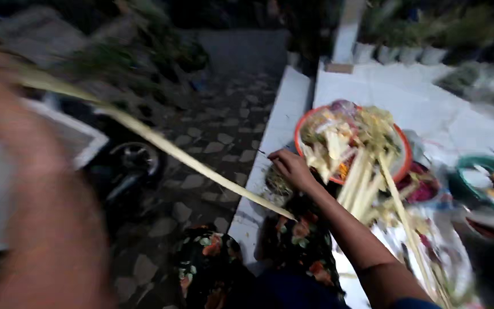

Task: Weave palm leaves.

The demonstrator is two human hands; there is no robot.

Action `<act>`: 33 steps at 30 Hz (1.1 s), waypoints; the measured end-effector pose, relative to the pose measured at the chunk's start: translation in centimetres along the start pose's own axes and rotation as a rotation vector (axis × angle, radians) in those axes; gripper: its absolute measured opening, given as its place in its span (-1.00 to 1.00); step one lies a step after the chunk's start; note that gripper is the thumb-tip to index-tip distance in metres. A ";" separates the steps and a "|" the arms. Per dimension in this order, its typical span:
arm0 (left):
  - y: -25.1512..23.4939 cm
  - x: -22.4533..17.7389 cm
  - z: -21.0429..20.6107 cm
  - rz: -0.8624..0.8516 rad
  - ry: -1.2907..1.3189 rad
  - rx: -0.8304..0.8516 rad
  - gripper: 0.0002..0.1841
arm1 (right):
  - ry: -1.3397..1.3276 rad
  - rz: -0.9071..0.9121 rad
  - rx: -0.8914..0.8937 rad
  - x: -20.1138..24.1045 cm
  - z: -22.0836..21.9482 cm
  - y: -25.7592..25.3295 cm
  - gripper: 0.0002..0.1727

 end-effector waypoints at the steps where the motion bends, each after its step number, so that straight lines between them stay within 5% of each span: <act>1: 0.4 1.4 -1.2 0.079 -0.026 0.018 -0.43 | -0.050 0.007 0.019 0.3 -0.6 -2.1 -0.71; 8: -9.6 3.4 -3.3 0.272 0.202 -0.241 -0.52 | -0.178 0.180 0.094 4.6 -3.7 -13.2 -0.67; 13: -13.9 0.7 -1.6 0.064 0.345 -0.326 -0.63 | -0.278 0.276 0.071 7.4 -4.7 -15.6 -0.69; 17: -7.4 0.6 -4.8 0.015 0.133 -0.237 -0.65 | -0.341 0.309 0.022 7.9 -5.5 -14.9 -0.69; 25: 15.3 5.5 -17.7 0.286 -0.050 0.377 -0.77 | -0.346 0.158 -0.051 3.4 -9.4 -11.5 -0.59; 29: 18.5 6.3 -19.4 0.320 -0.110 0.547 -0.70 | -0.414 0.122 -0.086 0.2 -11.2 -9.5 -0.78; 33: 20.1 7.2 -20.5 0.300 -0.162 0.549 -0.67 | -0.421 0.134 -0.076 -1.7 -12.4 -8.0 -0.73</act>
Point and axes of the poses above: each hand's wrist, its own y-axis away from the middle knuckle, its own z-axis out of the back of the hand, x = y × z, the point moved 2 cm from there along -y, towards the middle knuckle, and after that the axes turned 15 degrees about -y, right-handed, at the moved point
